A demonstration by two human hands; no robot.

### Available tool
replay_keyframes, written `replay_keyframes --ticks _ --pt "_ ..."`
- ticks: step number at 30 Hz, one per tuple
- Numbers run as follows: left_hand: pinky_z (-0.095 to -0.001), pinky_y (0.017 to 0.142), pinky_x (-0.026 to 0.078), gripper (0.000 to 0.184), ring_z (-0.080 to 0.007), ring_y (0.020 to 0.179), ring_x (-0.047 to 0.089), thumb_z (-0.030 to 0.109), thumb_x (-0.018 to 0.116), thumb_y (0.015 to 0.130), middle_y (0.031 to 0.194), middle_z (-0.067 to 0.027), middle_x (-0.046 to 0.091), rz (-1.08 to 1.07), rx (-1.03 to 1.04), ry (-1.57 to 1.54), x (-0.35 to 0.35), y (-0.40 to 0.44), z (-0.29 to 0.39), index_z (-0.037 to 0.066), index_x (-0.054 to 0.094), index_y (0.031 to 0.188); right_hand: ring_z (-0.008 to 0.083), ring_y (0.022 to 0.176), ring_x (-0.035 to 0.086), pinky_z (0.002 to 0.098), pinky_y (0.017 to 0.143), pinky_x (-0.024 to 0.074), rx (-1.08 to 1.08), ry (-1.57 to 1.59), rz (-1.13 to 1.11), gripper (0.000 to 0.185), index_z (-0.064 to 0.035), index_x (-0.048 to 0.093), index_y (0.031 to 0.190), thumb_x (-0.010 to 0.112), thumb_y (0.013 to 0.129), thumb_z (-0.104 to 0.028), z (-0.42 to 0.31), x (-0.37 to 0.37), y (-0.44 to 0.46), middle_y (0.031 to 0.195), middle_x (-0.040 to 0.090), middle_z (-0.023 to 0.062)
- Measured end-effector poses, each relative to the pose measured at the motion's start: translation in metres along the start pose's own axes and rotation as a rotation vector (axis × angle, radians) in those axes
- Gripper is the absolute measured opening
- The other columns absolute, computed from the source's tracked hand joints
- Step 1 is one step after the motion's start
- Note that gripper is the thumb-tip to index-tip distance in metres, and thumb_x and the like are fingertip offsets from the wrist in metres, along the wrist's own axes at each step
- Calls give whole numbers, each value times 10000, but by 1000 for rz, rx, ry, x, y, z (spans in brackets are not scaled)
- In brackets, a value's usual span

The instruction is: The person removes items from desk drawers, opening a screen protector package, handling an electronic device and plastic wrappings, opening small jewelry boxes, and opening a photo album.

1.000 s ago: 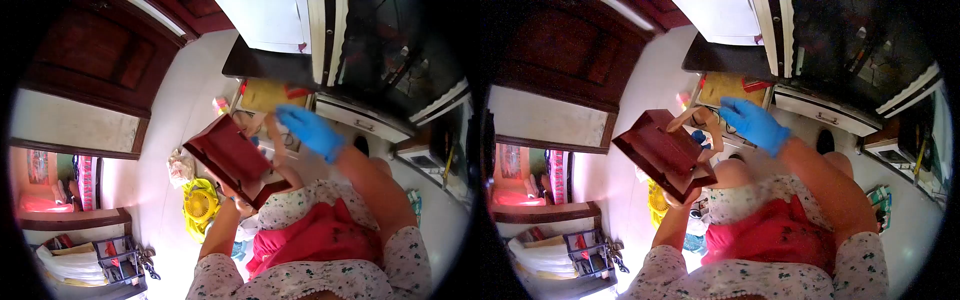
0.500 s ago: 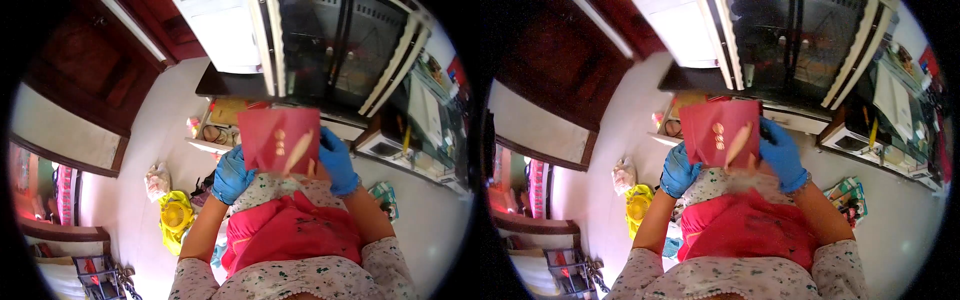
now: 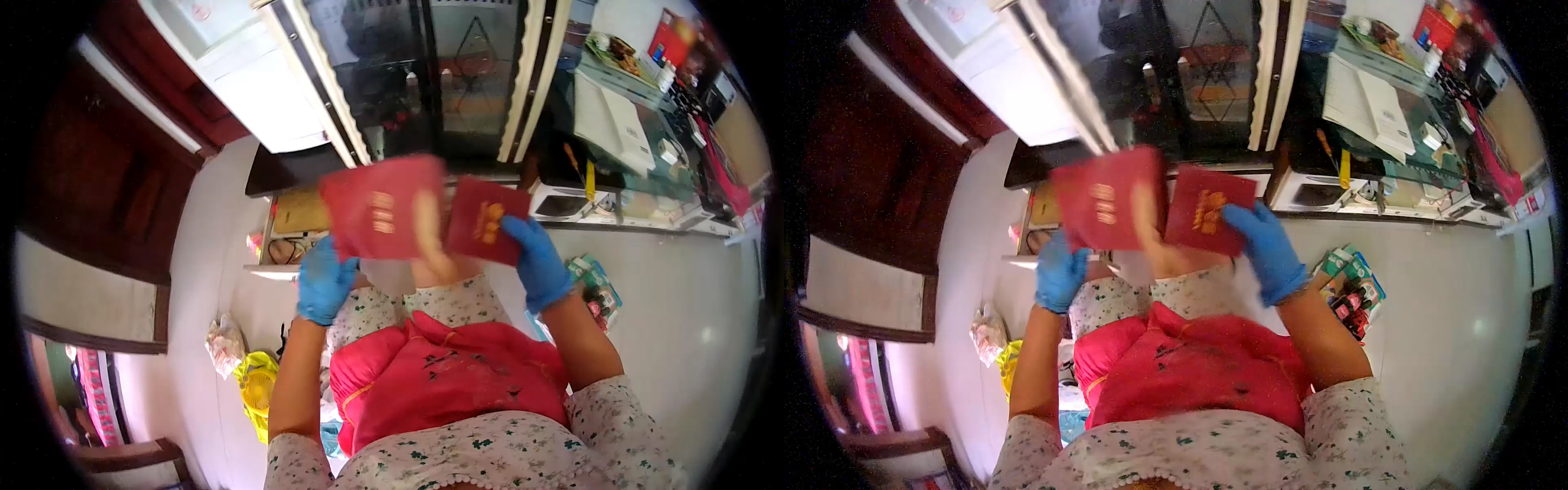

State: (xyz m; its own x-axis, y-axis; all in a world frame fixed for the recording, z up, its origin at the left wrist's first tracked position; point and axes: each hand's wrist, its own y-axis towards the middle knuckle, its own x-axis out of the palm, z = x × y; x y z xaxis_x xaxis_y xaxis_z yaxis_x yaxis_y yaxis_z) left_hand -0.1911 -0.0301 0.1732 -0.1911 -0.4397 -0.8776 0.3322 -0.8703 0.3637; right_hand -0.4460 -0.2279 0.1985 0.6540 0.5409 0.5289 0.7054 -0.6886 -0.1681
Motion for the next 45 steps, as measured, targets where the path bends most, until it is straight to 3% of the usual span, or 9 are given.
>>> replay_keyframes --ticks 7,14,17,20,24,27,30,35,45 --pt "-368 680 468 274 -258 760 598 190 529 896 857 -144 606 90 -286 -373 36 -42 -52 45 524 1129 246 1170 470 401 970 397 -13 293 29 569 -80 379 1316 579 840 -321 -31 -37 -25 1284 472 113" --pt "-357 742 478 634 -284 866 567 191 569 790 1037 -163 541 98 131 -697 68 -30 -5 -12 295 1325 369 1287 308 464 953 407 -34 378 -40 809 -89 195 1407 529 812 -522 -23 -54 -34 1390 313 210" --pt "-380 909 448 805 -263 1070 531 565 575 762 1233 -115 491 -188 -458 -1172 74 -24 10 57 318 1332 377 1273 328 468 956 408 -55 397 -26 822 -78 204 1402 539 799 -527 -26 -59 -42 1389 312 211" --pt "-362 891 463 748 -232 1086 518 529 548 798 1232 -119 487 -199 -736 -1778 66 -13 30 68 315 1338 364 1234 391 470 952 414 -127 373 31 825 -64 254 1382 562 780 -535 -20 -74 -48 1357 361 216" --pt "-389 874 439 541 -315 1005 545 200 452 904 1139 -206 518 -172 37 -533 118 -31 -20 -20 224 1342 337 1172 467 464 949 420 -119 -27 9 808 -45 306 1357 610 760 -497 -43 -88 -66 1299 443 196" --pt "-394 804 476 489 -339 919 578 133 490 863 1055 -176 573 -24 -630 -1600 101 -11 27 24 329 1312 309 1137 501 440 950 423 -122 113 96 753 -37 357 1327 679 738 -379 -52 -88 -74 1250 500 164" --pt "-440 824 432 484 -365 991 522 176 587 745 1072 -197 545 -120 250 -405 67 11 33 59 490 1204 303 1004 574 414 881 459 94 -205 -197 686 -31 448 1256 739 690 -288 -80 -51 -79 1254 501 158" --pt "-468 772 420 432 -396 895 512 223 576 792 1024 -208 541 -488 174 -206 67 43 62 18 484 1160 268 985 574 361 864 451 -372 -860 -647 575 -24 535 1124 758 670 -299 -79 -42 -89 1345 384 192" --pt "-342 879 446 395 -285 1069 542 1 589 799 1253 -168 482 -422 422 -621 79 82 141 18 512 1186 172 1015 550 304 899 427 46 -315 318 452 -36 532 1183 666 799 -235 -29 -162 -118 1114 592 62"
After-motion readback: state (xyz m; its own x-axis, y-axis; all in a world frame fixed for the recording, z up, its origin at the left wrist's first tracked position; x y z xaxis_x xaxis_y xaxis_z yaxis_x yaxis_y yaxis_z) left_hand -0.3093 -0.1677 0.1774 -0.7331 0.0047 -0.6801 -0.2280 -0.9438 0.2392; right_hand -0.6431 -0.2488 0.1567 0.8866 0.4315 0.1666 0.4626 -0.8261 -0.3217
